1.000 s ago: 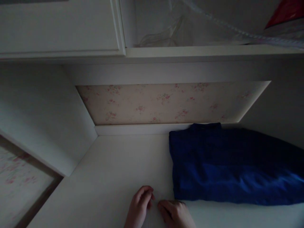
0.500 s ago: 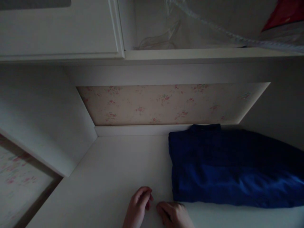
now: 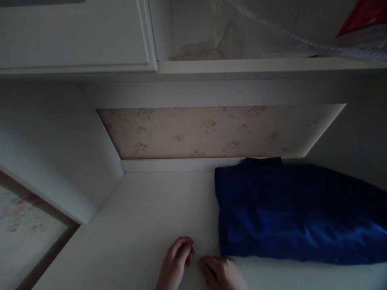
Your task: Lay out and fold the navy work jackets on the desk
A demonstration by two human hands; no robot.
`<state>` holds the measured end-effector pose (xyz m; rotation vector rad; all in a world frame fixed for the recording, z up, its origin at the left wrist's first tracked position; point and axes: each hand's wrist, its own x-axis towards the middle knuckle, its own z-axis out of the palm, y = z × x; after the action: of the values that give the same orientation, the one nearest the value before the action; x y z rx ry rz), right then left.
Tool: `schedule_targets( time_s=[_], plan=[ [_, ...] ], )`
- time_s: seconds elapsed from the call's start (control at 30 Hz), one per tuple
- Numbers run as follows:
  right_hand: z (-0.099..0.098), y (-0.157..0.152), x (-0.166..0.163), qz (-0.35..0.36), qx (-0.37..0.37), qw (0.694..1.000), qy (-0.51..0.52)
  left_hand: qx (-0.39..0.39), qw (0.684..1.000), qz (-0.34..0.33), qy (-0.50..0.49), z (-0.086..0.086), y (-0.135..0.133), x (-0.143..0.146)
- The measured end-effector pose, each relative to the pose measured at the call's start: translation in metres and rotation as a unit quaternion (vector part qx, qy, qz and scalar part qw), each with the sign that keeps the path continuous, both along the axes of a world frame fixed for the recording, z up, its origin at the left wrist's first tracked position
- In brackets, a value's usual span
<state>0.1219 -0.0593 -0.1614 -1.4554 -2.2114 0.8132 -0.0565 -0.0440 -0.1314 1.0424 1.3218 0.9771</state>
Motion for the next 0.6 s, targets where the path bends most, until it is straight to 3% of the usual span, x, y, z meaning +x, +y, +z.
schedule_targets(
  time_s=[0.17, 0.6],
  plan=[
    [0.0074, -0.0008, -0.0004, 0.001, -0.011, 1.000, -0.003, 0.003, 1.000, -0.002, -0.001, 0.0001, 0.0007, -0.0005],
    [0.0045, -0.0014, -0.0015, 0.003, -0.010, 1.000, -0.004, 0.003, 1.000, 0.012, 0.007, -0.0035, 0.0016, -0.0003]
  ],
)
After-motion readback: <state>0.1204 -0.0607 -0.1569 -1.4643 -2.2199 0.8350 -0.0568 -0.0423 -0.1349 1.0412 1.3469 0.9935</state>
